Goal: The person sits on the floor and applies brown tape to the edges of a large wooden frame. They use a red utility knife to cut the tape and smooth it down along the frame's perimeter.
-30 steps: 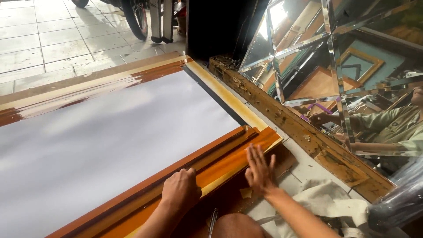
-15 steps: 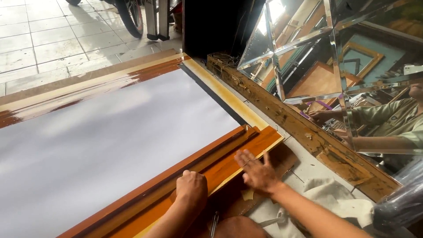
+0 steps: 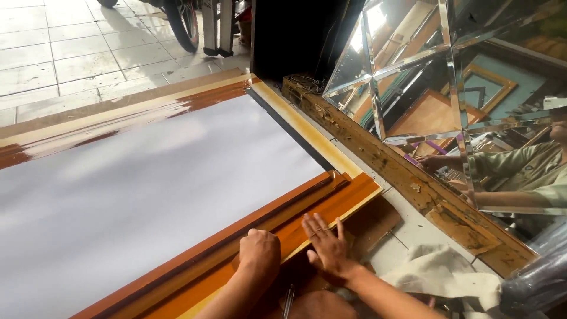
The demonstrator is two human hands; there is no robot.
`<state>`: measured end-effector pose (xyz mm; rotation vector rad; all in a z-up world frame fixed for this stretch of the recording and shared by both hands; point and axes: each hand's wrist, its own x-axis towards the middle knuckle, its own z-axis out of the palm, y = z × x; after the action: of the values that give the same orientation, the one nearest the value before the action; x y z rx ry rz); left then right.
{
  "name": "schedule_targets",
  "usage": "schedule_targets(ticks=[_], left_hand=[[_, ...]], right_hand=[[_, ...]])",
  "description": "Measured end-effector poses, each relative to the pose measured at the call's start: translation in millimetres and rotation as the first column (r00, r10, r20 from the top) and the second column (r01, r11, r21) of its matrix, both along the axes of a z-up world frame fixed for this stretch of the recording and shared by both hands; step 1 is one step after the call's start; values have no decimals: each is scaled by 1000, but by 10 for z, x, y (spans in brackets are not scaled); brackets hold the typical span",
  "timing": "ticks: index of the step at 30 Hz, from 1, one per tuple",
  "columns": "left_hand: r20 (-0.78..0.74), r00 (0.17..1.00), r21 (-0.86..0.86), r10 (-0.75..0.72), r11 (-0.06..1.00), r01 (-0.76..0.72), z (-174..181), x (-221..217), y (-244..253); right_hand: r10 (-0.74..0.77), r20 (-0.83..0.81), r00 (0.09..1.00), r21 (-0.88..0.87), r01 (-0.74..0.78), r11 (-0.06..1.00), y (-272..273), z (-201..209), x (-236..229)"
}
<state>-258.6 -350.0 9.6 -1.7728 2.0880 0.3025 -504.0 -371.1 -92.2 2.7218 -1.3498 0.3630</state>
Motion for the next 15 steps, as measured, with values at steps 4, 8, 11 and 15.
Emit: schedule_targets(ticks=[4,8,11,15], left_hand=[[73,997,-21,-39,999,41,-52,88,47],[-85,992,-224,-92,972,71,227,482,370],[-301,947,-338,-112,941,4,775,890,766],[-557,830,-403,-7,877,-262,1537,1465,1190]], right_hand=[[-44,-71,996,85,50,995,-7,440,-19],[-408,-82,909,291,414,863,129,680,291],[-472,-117,874,369,479,796,208,835,412],[-458,-147,877,332,480,812,-49,441,250]])
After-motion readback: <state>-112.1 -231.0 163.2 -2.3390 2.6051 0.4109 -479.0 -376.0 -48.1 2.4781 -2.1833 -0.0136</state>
